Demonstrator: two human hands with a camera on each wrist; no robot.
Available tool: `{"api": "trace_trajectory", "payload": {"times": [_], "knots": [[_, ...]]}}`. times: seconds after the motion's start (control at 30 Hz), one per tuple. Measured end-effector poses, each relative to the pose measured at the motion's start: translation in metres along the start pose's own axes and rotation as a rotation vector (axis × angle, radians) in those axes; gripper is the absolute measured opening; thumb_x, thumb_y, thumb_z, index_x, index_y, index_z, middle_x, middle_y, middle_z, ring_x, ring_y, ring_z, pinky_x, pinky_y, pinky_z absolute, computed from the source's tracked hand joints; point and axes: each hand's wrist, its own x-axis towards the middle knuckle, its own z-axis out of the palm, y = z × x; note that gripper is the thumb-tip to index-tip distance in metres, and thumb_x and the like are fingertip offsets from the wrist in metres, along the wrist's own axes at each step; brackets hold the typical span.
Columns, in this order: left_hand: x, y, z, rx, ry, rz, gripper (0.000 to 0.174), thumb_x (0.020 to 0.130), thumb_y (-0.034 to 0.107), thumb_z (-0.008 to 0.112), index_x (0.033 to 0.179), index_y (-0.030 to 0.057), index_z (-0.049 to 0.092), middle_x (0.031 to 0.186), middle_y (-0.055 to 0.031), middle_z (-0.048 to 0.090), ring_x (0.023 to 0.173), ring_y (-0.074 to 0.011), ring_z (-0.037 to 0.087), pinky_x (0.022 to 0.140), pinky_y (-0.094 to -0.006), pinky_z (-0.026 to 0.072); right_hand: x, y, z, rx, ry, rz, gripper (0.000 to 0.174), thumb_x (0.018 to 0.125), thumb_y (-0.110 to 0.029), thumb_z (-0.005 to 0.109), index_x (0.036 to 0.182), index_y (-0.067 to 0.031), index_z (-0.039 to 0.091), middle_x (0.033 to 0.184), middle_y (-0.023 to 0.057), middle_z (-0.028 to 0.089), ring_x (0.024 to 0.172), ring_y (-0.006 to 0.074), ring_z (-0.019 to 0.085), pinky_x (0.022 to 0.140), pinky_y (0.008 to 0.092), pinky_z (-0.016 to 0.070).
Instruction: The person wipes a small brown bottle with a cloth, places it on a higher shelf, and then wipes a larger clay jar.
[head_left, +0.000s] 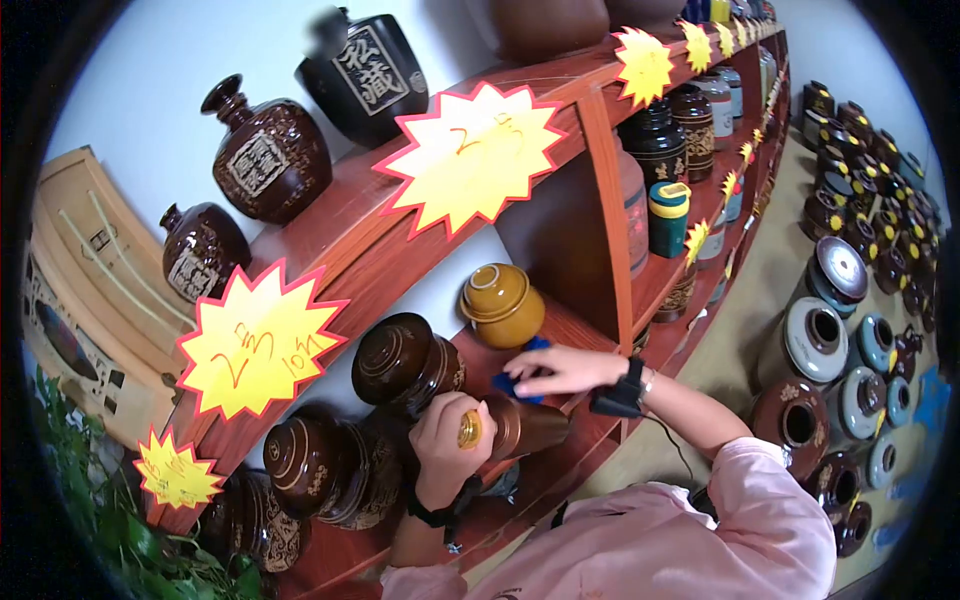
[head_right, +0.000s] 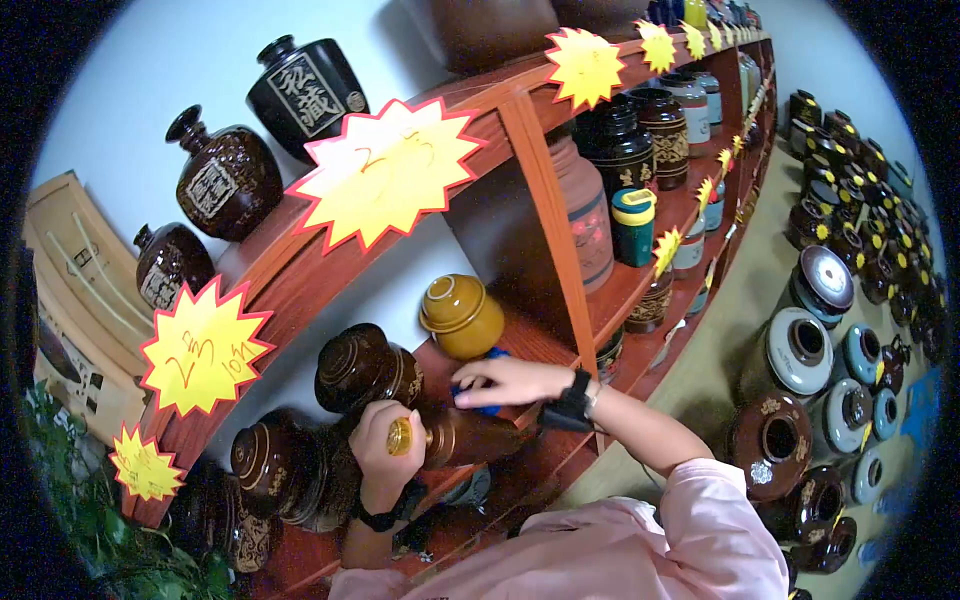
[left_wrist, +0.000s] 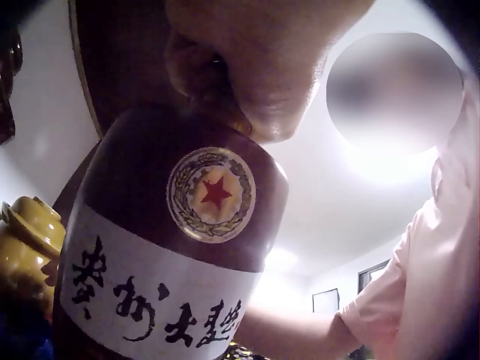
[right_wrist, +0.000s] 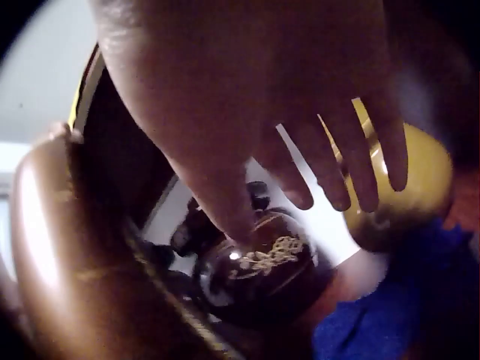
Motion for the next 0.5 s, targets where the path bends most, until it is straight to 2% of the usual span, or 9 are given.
{"api": "trace_trajectory", "payload": {"times": [0.03,0.07,0.13,0.2,0.33,0.4,0.47,0.5], "knots": [[0.001,0.002,-0.001,-0.001,0.005,0.002,0.016,0.073,-0.002,0.07,0.084,0.0021,0.058,0.081,-0.0128,0.06,0.068,-0.03,0.061,0.06,-0.036,0.0495,-0.011,0.001,0.008,0.006,0.017,-0.111,0.077,0.083,-0.051,0.068,0.134,0.0019,0.044,0.12,0.0192,0.061,0.112,0.0261,0.058,0.097,0.0365,0.0451],[0.002,0.002,-0.002,-0.002,0.012,0.002,0.016,0.073,-0.002,0.07,0.084,0.0021,0.058,0.081,-0.0127,0.06,0.068,-0.0301,0.061,0.06,-0.0362,0.0495,-0.023,-0.002,0.014,-0.026,0.004,-0.168,0.091,0.076,-0.052,0.074,0.14,0.0002,0.036,0.13,0.0215,0.053,0.119,0.0301,0.053,0.101,0.0394,0.0425],[0.006,0.002,0.001,-0.055,0.024,-0.016,0.015,0.074,-0.003,0.069,0.083,0.0018,0.057,0.08,-0.0126,0.059,0.068,-0.0293,0.06,0.061,-0.0354,0.0489,-0.044,-0.02,0.03,-0.229,0.127,-0.36,0.101,0.07,-0.051,0.079,0.143,-0.0007,0.03,0.135,0.0222,0.047,0.122,0.0348,0.05,0.103,0.0421,0.0399],[0.014,0.005,0.004,-0.111,0.032,-0.037,0.015,0.074,-0.003,0.069,0.082,0.0017,0.057,0.08,-0.0126,0.059,0.068,-0.0287,0.06,0.062,-0.0349,0.0484,-0.061,-0.039,0.043,-0.424,0.239,-0.222,0.106,0.066,-0.048,0.081,0.145,-0.0015,0.027,0.139,0.0229,0.042,0.124,0.0386,0.047,0.104,0.0438,0.0385],[0.03,0.02,0.021,-0.251,0.031,-0.012,0.016,0.074,-0.003,0.069,0.083,0.0016,0.057,0.078,-0.0128,0.058,0.068,-0.0283,0.059,0.062,-0.0347,0.0478,-0.07,-0.029,0.066,-0.384,0.603,-0.176,0.102,0.064,-0.041,0.084,0.141,-0.0017,0.031,0.135,0.0217,0.047,0.121,0.0371,0.05,0.102,0.0445,0.0409],[0.039,0.029,0.028,-0.298,0.0,0.003,0.017,0.074,-0.003,0.07,0.083,0.0017,0.057,0.077,-0.0128,0.058,0.068,-0.0284,0.059,0.063,-0.0351,0.0479,-0.075,-0.024,0.067,-0.35,0.684,-0.145,0.097,0.063,-0.037,0.085,0.139,-0.0018,0.034,0.133,0.0209,0.049,0.118,0.0365,0.053,0.101,0.0437,0.0429],[0.047,0.031,0.036,-0.318,-0.052,0.002,0.024,0.072,0.0,0.073,0.089,0.0018,0.056,0.083,-0.0133,0.058,0.074,-0.0269,0.06,0.065,-0.0346,0.0485,-0.082,-0.019,0.068,-0.282,0.74,-0.124,0.096,0.063,-0.035,0.085,0.138,-0.002,0.035,0.132,0.0207,0.049,0.117,0.0367,0.053,0.101,0.0429,0.0432],[0.053,0.035,0.039,-0.345,-0.072,-0.011,0.028,0.071,0.001,0.075,0.092,0.0018,0.056,0.086,-0.014,0.058,0.076,-0.0267,0.06,0.066,-0.0343,0.0486,-0.085,-0.018,0.07,-0.247,0.771,-0.129,0.095,0.063,-0.03,0.085,0.138,-0.0012,0.035,0.132,0.0191,0.05,0.119,0.0322,0.054,0.103,0.0406,0.0423]]}}
